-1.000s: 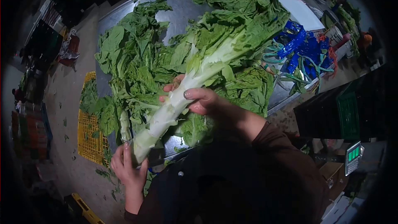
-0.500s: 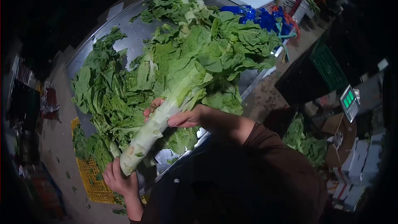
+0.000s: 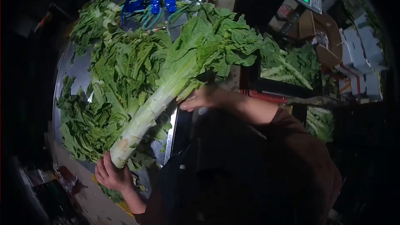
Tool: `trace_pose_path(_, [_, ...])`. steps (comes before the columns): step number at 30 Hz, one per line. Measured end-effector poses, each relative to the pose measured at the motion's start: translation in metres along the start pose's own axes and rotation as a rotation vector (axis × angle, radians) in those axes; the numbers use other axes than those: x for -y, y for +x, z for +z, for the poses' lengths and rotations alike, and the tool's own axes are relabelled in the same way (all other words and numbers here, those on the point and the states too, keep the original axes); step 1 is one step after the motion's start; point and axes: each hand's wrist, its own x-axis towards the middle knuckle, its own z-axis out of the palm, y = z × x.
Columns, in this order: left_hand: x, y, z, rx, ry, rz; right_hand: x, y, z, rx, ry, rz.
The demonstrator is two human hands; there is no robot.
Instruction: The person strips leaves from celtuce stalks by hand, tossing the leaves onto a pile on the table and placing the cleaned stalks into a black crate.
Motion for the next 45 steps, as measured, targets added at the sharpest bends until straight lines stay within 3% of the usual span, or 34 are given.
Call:
trace_pose_path(4, [-0.023, 0.024, 0.005, 0.009, -0.043, 0.107, -0.077, -0.062, -0.041, -0.307, 0.033, -0.019])
trace_pose_path(6, [-0.04, 0.037, 0.005, 0.018, -0.023, 0.147, -0.084, -0.096, -0.049, -0.543, 0.622, -0.052])
trace_pose_path(10, [-0.088, 0.059, 0.016, -0.059, 0.014, 0.238, -0.12, -0.131, -0.1, -0.66, 1.03, -0.238])
trace_pose_path(12, [-0.12, 0.071, 0.017, -0.093, 0.035, 0.3, -0.14, -0.153, -0.125, -0.576, 1.162, -0.413])
trace_pose_path(13, [-0.138, 0.078, 0.016, -0.086, 0.032, 0.318, -0.145, -0.168, -0.133, -0.584, 1.179, -0.415])
trace_pose_path(15, [-0.179, 0.092, 0.011, -0.089, 0.068, 0.367, -0.153, -0.2, -0.151, -0.826, 1.177, -0.116])
trace_pose_path(16, [-0.194, 0.093, 0.012, -0.093, 0.065, 0.383, -0.165, -0.212, -0.156, -0.831, 1.192, -0.125])
trace_pose_path(18, [-0.231, 0.101, 0.01, -0.084, 0.121, 0.424, -0.188, -0.248, -0.171, -0.893, 0.896, 0.047])
trace_pose_path(22, [-0.298, 0.117, 0.006, -0.041, 0.125, 0.518, -0.272, -0.314, -0.203, -0.797, 1.0, -0.019])
trace_pose_path(25, [-0.341, 0.127, -0.003, 0.035, 0.087, 0.583, -0.296, -0.378, -0.204, -0.863, 0.787, 0.042])
trace_pose_path(27, [-0.362, 0.129, -0.005, 0.085, 0.051, 0.628, -0.351, -0.414, -0.21, -0.689, -0.46, 0.56])
trace_pose_path(29, [-0.377, 0.133, -0.005, 0.1, 0.032, 0.662, -0.476, -0.478, -0.215, -0.352, -0.883, 0.123])
trace_pose_path(30, [-0.385, 0.134, -0.004, 0.101, 0.011, 0.682, -0.454, -0.485, -0.213, -0.353, -0.874, 0.128])
trace_pose_path(32, [-0.4, 0.141, -0.002, 0.104, -0.011, 0.702, -0.381, -0.497, -0.213, -0.512, -0.385, 1.238])
trace_pose_path(34, [-0.41, 0.149, -0.004, 0.11, -0.03, 0.724, -0.402, -0.509, -0.218, -1.17, -0.53, 0.749])
trace_pose_path(36, [-0.419, 0.154, -0.001, 0.104, -0.059, 0.748, -0.379, -0.492, -0.263, -1.268, -0.183, 0.554])
trace_pose_path(40, [-0.436, 0.159, 0.001, 0.111, -0.105, 0.773, -0.269, -0.437, -0.318, -1.55, -0.36, 0.154])
trace_pose_path(43, [-0.443, 0.161, 0.005, 0.118, -0.134, 0.811, -0.253, -0.408, -0.335, -1.437, -0.49, 0.266])
trace_pose_path(45, [-0.447, 0.159, 0.009, 0.121, -0.142, 0.812, -0.267, -0.414, -0.347, -1.433, -0.443, 0.219])
